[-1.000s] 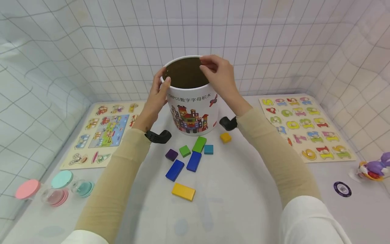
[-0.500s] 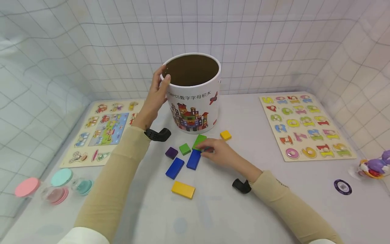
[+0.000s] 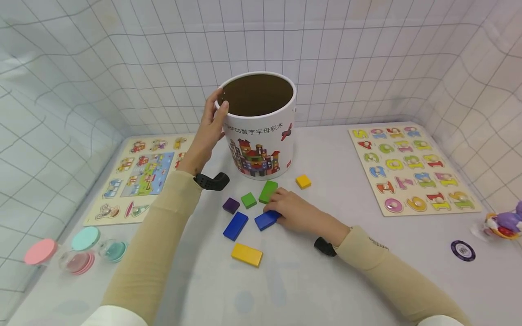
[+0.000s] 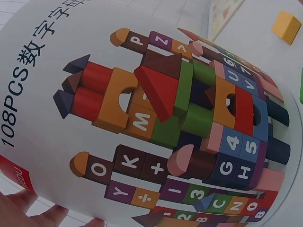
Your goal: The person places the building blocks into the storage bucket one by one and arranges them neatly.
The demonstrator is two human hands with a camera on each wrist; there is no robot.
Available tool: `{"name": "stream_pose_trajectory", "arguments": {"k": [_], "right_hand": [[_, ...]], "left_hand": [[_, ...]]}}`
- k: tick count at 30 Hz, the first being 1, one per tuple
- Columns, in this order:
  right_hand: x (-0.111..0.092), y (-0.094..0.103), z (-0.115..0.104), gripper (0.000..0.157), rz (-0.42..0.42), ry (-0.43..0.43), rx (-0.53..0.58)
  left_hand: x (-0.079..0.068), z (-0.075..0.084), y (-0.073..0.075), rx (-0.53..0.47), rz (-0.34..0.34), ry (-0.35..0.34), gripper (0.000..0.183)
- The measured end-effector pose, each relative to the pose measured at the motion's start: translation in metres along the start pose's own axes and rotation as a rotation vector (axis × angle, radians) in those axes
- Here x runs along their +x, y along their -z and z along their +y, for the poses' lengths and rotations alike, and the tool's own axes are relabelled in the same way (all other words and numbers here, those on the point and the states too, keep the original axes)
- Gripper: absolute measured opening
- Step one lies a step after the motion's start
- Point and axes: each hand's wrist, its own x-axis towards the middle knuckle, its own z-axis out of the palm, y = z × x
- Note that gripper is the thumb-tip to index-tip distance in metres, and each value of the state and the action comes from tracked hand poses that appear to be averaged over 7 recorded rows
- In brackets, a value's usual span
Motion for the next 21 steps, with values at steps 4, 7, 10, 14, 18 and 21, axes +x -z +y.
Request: {"name": "stream_pose_trajectory", "arguments": {"k": [4, 7, 10, 14, 18, 21], "right_hand": [[-0.007, 0.028, 0.0, 0.03, 0.008, -0.026, 0.172], [-0.008, 0.064, -0.001, 0.034, 0.101, 0.01, 0.286], [-0.005, 0.107, -0.002, 0.036, 0.263, 0.043, 0.367], [0.015, 0.157, 0.001, 0.035, 0.487, -0.022, 0.518], [0.048, 0.182, 0.014, 0.037, 0.527, -0.193, 0.575], [0.069, 0.189, 0.024, 0.039, 0.465, -0.31, 0.481]], "left_hand": [[0.001, -0.001, 0.001, 0.004, 0.002, -0.013, 0.054], [-0.001, 0.006, 0.001, -0.005, -0.002, -0.017, 0.054], [-0.007, 0.016, 0.001, -0.014, -0.015, -0.024, 0.054], [-0.014, 0.025, 0.0, -0.011, -0.016, -0.022, 0.054], [-0.014, 0.023, 0.0, -0.009, -0.013, -0.014, 0.054], [-0.012, 0.019, -0.001, -0.014, -0.021, -0.018, 0.054]]}}
